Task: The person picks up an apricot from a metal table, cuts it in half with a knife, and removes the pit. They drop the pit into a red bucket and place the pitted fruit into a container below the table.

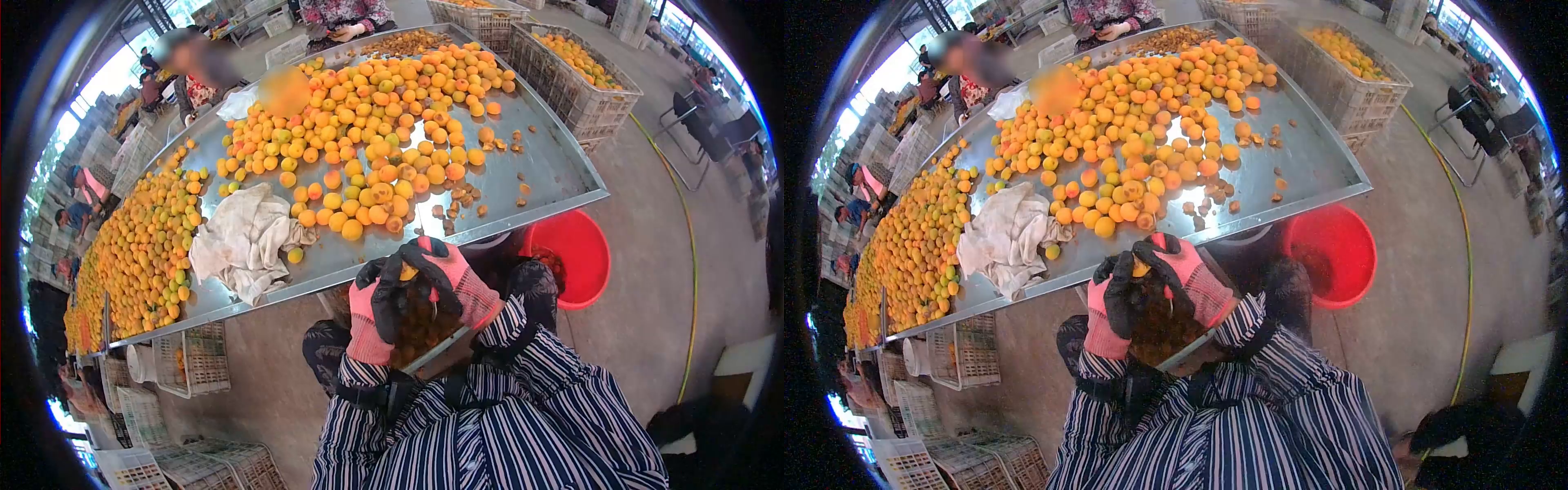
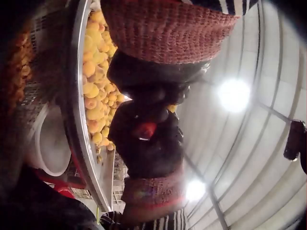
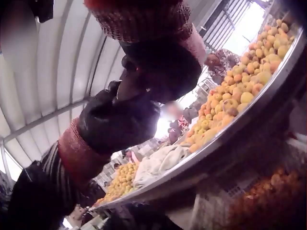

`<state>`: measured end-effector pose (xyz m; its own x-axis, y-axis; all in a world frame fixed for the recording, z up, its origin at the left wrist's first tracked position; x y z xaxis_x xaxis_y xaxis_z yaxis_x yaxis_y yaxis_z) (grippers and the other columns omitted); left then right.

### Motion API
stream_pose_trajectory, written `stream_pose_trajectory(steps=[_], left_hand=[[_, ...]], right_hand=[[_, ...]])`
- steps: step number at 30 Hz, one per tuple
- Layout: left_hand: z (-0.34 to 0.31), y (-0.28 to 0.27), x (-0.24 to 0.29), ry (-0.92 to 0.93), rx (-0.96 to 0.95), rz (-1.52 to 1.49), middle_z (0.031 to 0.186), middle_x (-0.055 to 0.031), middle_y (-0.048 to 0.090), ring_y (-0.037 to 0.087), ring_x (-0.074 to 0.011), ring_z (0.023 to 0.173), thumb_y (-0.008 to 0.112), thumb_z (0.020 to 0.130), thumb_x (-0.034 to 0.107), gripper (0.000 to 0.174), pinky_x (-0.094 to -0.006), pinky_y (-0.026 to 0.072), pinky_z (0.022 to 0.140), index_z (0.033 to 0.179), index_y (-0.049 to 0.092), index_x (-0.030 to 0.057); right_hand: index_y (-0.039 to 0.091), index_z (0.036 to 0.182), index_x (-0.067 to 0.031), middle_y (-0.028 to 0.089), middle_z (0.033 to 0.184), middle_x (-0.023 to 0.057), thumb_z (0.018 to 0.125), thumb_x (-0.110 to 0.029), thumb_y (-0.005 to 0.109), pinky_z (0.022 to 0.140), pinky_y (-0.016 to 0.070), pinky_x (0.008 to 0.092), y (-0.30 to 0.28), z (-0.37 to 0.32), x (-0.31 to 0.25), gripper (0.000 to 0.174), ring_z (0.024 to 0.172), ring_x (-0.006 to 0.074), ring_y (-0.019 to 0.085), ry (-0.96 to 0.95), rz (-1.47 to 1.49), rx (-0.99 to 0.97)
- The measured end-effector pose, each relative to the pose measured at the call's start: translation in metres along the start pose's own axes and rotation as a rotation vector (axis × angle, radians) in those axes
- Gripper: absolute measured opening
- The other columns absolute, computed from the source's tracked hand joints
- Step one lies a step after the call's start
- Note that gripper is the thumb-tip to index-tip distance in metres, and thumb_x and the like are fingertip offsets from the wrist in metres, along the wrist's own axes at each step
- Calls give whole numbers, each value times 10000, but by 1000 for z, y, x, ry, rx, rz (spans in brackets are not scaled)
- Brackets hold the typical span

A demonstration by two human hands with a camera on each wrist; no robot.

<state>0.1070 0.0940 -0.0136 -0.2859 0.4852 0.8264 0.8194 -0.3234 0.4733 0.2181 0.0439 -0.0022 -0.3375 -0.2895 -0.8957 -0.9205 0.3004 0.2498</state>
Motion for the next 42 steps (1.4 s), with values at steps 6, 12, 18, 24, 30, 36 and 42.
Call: stream_pose_trajectory(steps=[6, 12, 18, 24, 30, 36, 42], left_hand=[[-27, 6, 33, 301, -39, 399, 902, -46, 630, 593, -126, 793, 603, 853, 164, 203, -244, 491, 706, 978, 590, 5], [-20, -14, 13, 157, -40, -24, 874, -44, 634, 599, -132, 792, 605, 853, 181, 208, -257, 495, 706, 949, 607, -3], [-22, -21, 29, 246, -97, 432, 883, -60, 642, 607, -138, 792, 616, 829, 143, 190, -268, 497, 714, 951, 610, -2], [-27, -15, 37, 519, 13, 483, 927, -64, 642, 606, -133, 827, 620, 821, 132, 192, -253, 489, 735, 965, 609, 6], [-14, -16, 5, -7, -41, 150, 825, -10, 600, 564, -88, 722, 592, 866, 220, 222, -218, 460, 624, 983, 592, 31], [-19, -3, 7, -83, -76, 32, 736, 28, 546, 497, -66, 604, 567, 883, 213, 183, -201, 401, 503, 956, 579, 45], [-21, -5, -7, -80, -95, -109, 771, -6, 586, 560, -101, 639, 546, 882, 152, 174, -211, 456, 535, 989, 577, 18]], right_hand=[[531, 1102, -8, 574, 1027, 62, 860, -94, 533, 833, 469, 248, 42, -47, -45, 257, 958, 152, 573, -781, -475, -100], [571, 1049, 1, 617, 940, 55, 880, -158, 552, 764, 485, 239, 28, -31, -16, 233, 871, 120, 595, -645, 32, 208], [575, 1057, 0, 620, 921, 49, 878, -153, 559, 739, 487, 236, 33, -7, -8, 236, 843, 114, 594, -394, -64, -86], [586, 1021, -36, 623, 904, 52, 826, -131, 607, 728, 491, 262, 34, -23, -17, 217, 814, 159, 609, -761, -163, 57], [545, 1002, -44, 605, 844, 153, 710, -208, 697, 696, 478, 361, 12, -18, -23, 367, 810, 312, 602, -552, -565, 401], [508, 951, -44, 588, 834, 174, 681, -184, 698, 674, 467, 410, 23, -21, -29, 359, 808, 368, 577, -595, -643, 419], [505, 941, -35, 588, 810, 169, 690, -186, 700, 674, 471, 403, 24, -25, -35, 352, 813, 370, 573, -658, -801, 446]])
Point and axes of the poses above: each hand's wrist, its own z-axis towards the middle knuckle, its own y-axis out of the palm, x = y × z, the point moved 9 cm from there along z, towards the middle knuckle
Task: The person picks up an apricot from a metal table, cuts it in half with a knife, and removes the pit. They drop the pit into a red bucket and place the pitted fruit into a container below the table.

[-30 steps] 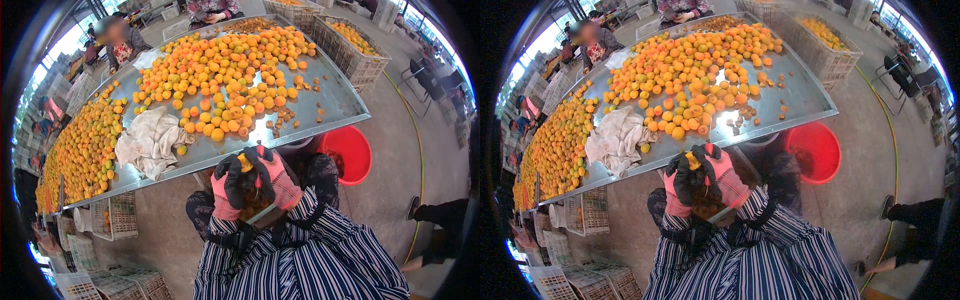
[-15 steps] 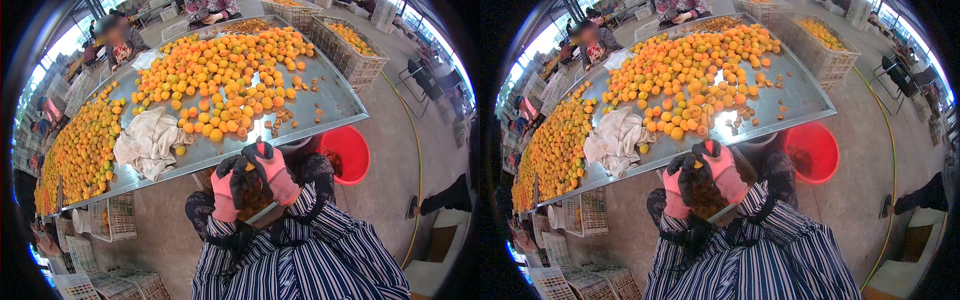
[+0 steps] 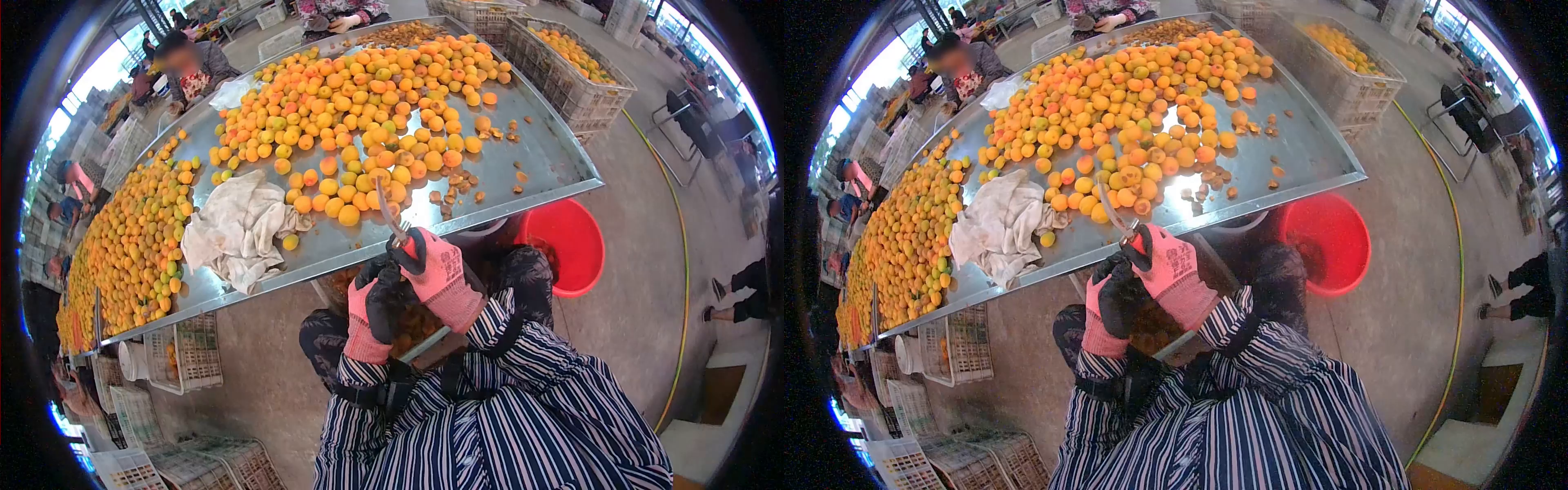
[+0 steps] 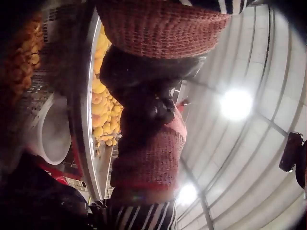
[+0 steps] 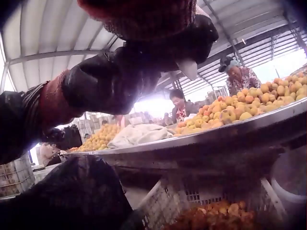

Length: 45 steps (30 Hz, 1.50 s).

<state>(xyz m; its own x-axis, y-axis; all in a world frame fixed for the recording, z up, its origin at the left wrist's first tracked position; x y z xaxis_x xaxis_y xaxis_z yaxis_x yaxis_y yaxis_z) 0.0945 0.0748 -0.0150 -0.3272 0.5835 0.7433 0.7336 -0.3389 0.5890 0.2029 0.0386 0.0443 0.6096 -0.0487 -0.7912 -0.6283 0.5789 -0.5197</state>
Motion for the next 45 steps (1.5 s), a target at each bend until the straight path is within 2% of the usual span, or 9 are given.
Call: stream_pose_trajectory(steps=[12, 16, 18, 21, 27, 35, 36, 41, 45], left_hand=[[-2, 1, -16, -123, -101, -120, 965, -83, 614, 604, -178, 853, 518, 876, 140, 245, -271, 517, 708, 1068, 555, -7], [-9, -9, -23, -186, -215, -167, 995, -90, 607, 598, -177, 859, 526, 866, 136, 256, -256, 505, 711, 1078, 558, -4], [-26, 13, 25, 408, -212, 839, 1004, -83, 602, 583, -154, 841, 532, 861, 151, 275, -231, 491, 686, 1096, 563, 11], [-11, -46, -12, -86, -53, 38, 992, -71, 602, 568, -132, 806, 521, 870, 178, 288, -212, 474, 665, 1113, 568, 31], [0, -58, -17, -88, 34, 5, 969, -53, 603, 571, -126, 799, 521, 874, 162, 289, -226, 479, 675, 1115, 565, 9], [34, 40, -31, 34, -298, 158, 1151, -89, 558, 575, -160, 974, 478, 894, 88, 335, -269, 472, 847, 1212, 477, -19], [25, 70, -5, 478, -408, 829, 1157, -103, 553, 573, -164, 989, 483, 896, 106, 344, -274, 473, 841, 1226, 474, 7], [90, 9, 0, 98, -76, 156, 912, -110, 636, 628, -193, 699, 509, 894, 201, 342, -295, 533, 634, 1178, 519, 12], [128, -38, 59, 342, 372, 356, 905, -84, 652, 625, -159, 691, 590, 842, 178, 308, -254, 475, 571, 1119, 592, 43]], right_hand=[[605, 873, 0, 611, 766, 30, 773, -128, 670, 641, 464, 247, 27, -2, 74, 176, 700, 85, 542, 270, 605, -49], [616, 920, 9, 626, 827, 18, 834, -72, 605, 690, 464, 217, 32, -7, 86, 119, 747, 84, 563, 467, 718, -145], [616, 916, 9, 624, 819, 15, 838, -74, 601, 684, 463, 214, 27, -8, 90, 115, 743, 79, 561, 448, 685, -133], [608, 928, 1, 636, 819, 54, 805, -87, 629, 677, 476, 259, 33, -16, 110, 152, 744, 137, 599, 411, 612, -123], [587, 997, -34, 616, 958, 150, 740, -178, 673, 788, 471, 350, 14, -19, 66, 307, 900, 314, 585, 177, -80, -251], [561, 1064, 17, 614, 969, 49, 795, -32, 614, 806, 473, 252, 3, -6, 99, 278, 882, 125, 576, 376, 962, -266], [548, 1081, 39, 615, 979, 73, 779, -3, 614, 811, 476, 252, -9, 1, 116, 312, 881, 141, 584, 386, 820, -257], [560, 1089, -99, 578, 1036, 151, 697, -243, 716, 803, 462, 377, -128, 45, 124, 446, 971, 314, 564, 314, -564, 177], [562, 1066, -64, 584, 996, 161, 700, -212, 710, 779, 461, 373, -138, 57, 132, 421, 931, 324, 571, 314, -318, 174]])
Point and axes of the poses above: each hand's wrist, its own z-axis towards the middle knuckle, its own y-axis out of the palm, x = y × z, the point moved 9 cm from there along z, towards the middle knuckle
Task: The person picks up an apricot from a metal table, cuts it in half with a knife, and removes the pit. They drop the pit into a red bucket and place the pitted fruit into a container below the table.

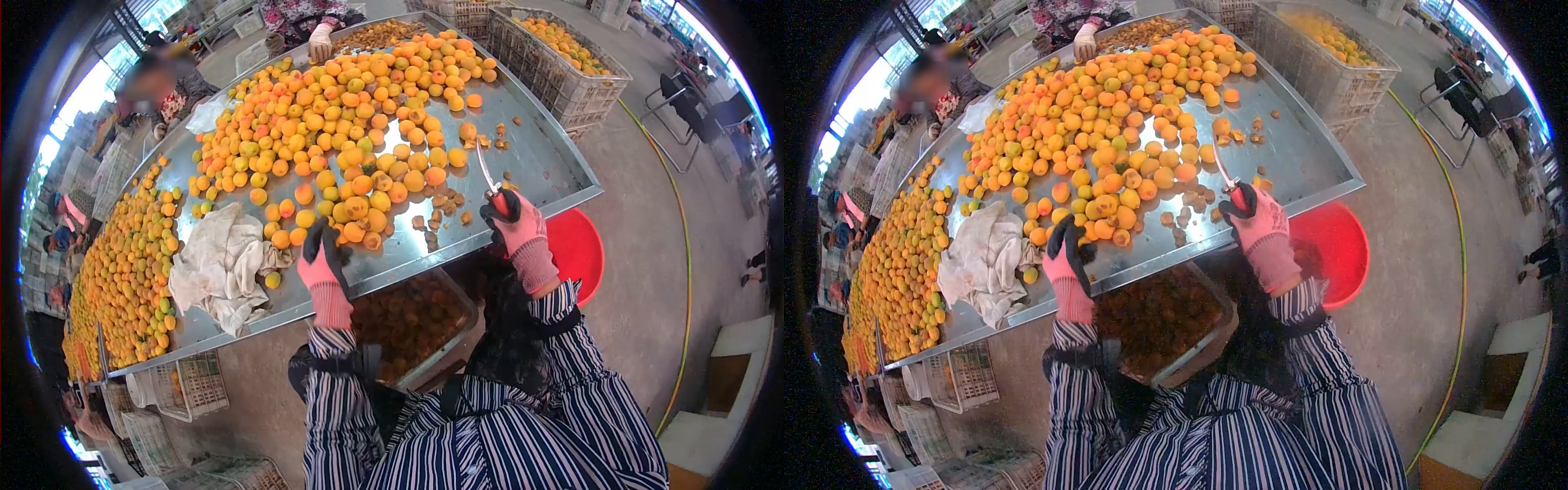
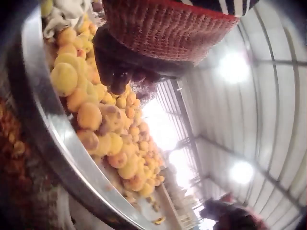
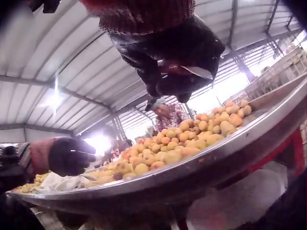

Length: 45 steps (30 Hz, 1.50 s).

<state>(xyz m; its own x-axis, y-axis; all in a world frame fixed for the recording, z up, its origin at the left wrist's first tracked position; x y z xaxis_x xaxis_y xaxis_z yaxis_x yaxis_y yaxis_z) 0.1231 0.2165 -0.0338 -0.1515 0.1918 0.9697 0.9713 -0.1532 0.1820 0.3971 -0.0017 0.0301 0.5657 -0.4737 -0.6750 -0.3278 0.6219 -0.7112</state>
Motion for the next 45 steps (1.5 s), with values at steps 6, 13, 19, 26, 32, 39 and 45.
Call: stream_pose_trajectory(steps=[6, 13, 19, 26, 32, 39, 45], left_hand=[[61, 52, 12, 115, -45, 1082, 1070, -117, 621, 570, -296, 1011, 612, 771, 384, 481, -361, 442, 847, 1162, 568, 107], [37, 96, -42, -20, -414, 1699, 1268, -114, 498, 481, -251, 1162, 659, 702, 466, 785, -364, 405, 928, 1333, 358, 108], [28, 87, -42, 61, -540, 1580, 1254, -100, 507, 483, -245, 1154, 641, 723, 456, 715, -353, 389, 942, 1298, 405, 102], [10, 99, -58, 78, -605, 1838, 1188, -94, 560, 522, -240, 1109, 626, 758, 421, 509, -364, 414, 905, 1162, 541, 122], [-15, 56, -6, -290, -581, -175, 883, -85, 613, 553, -161, 575, 518, 850, 490, 515, -240, 418, 442, 1078, 555, 30], [-116, 5, 15, -465, -639, -850, 1070, -156, 589, 611, -218, 743, 482, 848, 541, 589, -305, 530, 619, 1195, 486, 65], [-166, -30, 65, -113, -550, -688, 1151, -168, 521, 540, -261, 1038, 558, 871, 252, 575, -375, 508, 814, 1330, 320, 2]], right_hand=[[565, 1038, -43, 589, 975, 157, 712, -200, 700, 769, 464, 372, 12, -12, -8, 386, 907, 334, 570, -47, 164, -32], [575, 997, -39, 600, 967, 153, 732, -238, 685, 747, 473, 380, 12, -21, 13, 350, 886, 334, 583, 8, 190, -91], [573, 983, -43, 607, 877, 164, 736, -224, 683, 730, 474, 363, 8, -34, 5, 326, 847, 333, 599, 35, 299, -81], [556, 942, -26, 593, 851, 176, 745, -193, 661, 714, 464, 369, 0, -53, -13, 278, 840, 366, 574, -57, 321, -172], [552, 990, -18, 596, 909, 188, 750, -164, 648, 749, 460, 350, -20, -58, -14, 298, 871, 342, 578, -120, -68, -135], [484, 1211, -41, 608, 1021, 163, 800, -61, 581, 847, 442, 308, 5, -96, -85, 423, 965, 175, 583, -290, 446, -521], [479, 1200, -15, 590, 1050, 176, 786, -26, 568, 877, 433, 365, 22, -134, -102, 423, 1006, 286, 572, -325, 645, -552]])
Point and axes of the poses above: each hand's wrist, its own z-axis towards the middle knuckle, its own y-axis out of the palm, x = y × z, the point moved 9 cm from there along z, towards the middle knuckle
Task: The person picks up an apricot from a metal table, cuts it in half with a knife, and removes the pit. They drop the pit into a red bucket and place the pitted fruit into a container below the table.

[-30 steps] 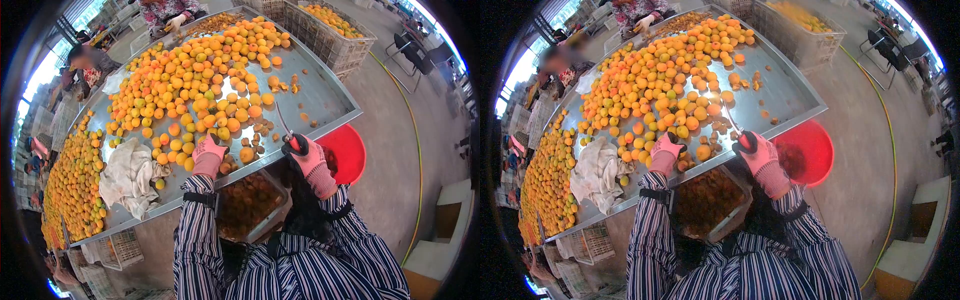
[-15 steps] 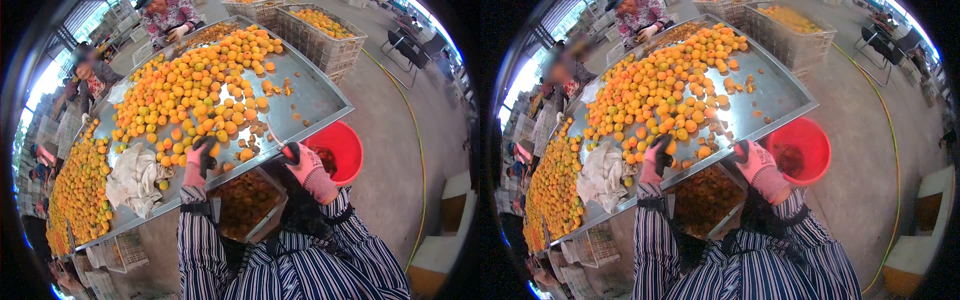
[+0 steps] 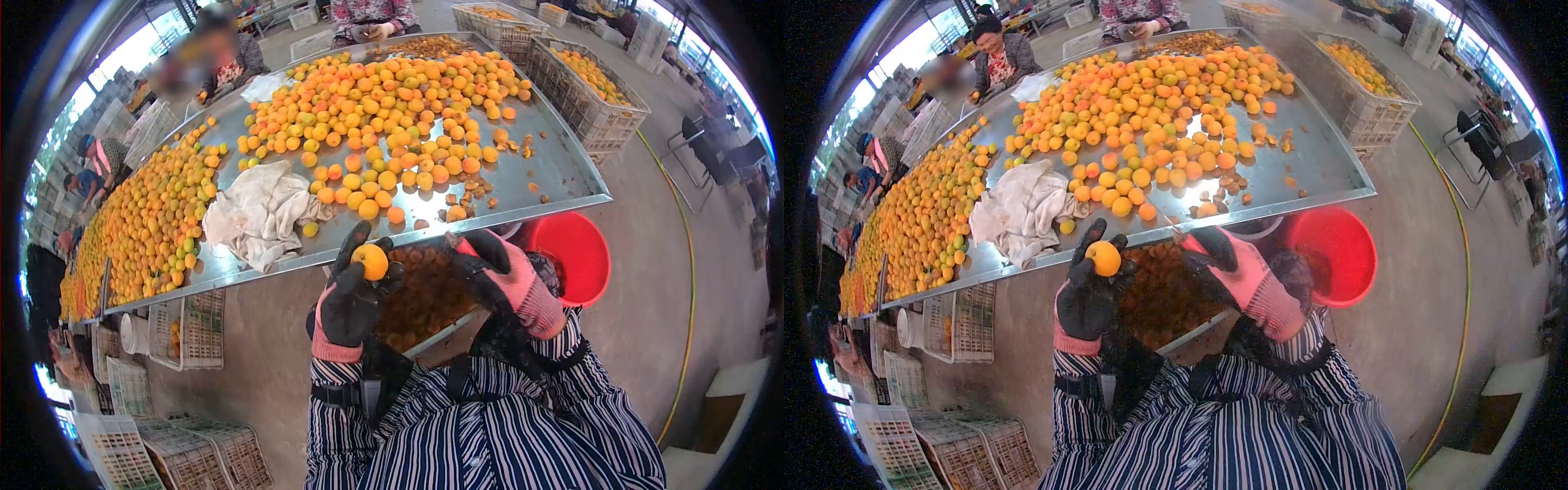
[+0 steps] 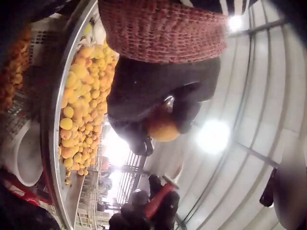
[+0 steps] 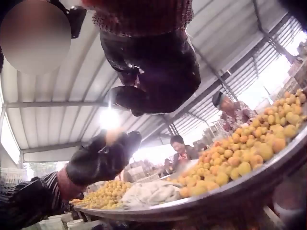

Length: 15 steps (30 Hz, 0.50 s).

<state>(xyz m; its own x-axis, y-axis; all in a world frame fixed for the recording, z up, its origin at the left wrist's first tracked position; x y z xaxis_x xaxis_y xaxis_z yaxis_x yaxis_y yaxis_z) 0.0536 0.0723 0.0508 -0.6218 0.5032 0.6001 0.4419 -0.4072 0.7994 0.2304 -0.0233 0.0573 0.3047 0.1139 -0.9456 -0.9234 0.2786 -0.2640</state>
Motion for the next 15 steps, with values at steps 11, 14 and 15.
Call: stream_pose_trajectory(steps=[11, 14, 15], left_hand=[[-33, -19, 28, 166, 69, 474, 1167, -135, 531, 563, -221, 1005, 680, 775, 349, 651, -328, 479, 855, 1251, 432, -18], [-37, -21, 24, 145, 60, 527, 1196, -163, 521, 559, -236, 1025, 681, 771, 359, 666, -343, 485, 856, 1240, 431, -42], [-37, -20, 23, 136, 58, 535, 1176, -164, 536, 561, -235, 1021, 683, 768, 364, 669, -344, 486, 854, 1236, 435, -45]], right_hand=[[514, 1141, 8, 600, 983, 149, 824, -109, 542, 825, 438, 316, 71, -18, -64, 339, 929, 260, 589, -18, 275, -156], [534, 1080, 12, 597, 877, 121, 844, -143, 542, 731, 451, 284, 76, -14, -79, 283, 799, 175, 581, -35, 288, -172], [534, 1080, 12, 597, 877, 121, 844, -143, 542, 731, 451, 284, 76, -14, -77, 283, 799, 175, 581, -34, 286, -170]])
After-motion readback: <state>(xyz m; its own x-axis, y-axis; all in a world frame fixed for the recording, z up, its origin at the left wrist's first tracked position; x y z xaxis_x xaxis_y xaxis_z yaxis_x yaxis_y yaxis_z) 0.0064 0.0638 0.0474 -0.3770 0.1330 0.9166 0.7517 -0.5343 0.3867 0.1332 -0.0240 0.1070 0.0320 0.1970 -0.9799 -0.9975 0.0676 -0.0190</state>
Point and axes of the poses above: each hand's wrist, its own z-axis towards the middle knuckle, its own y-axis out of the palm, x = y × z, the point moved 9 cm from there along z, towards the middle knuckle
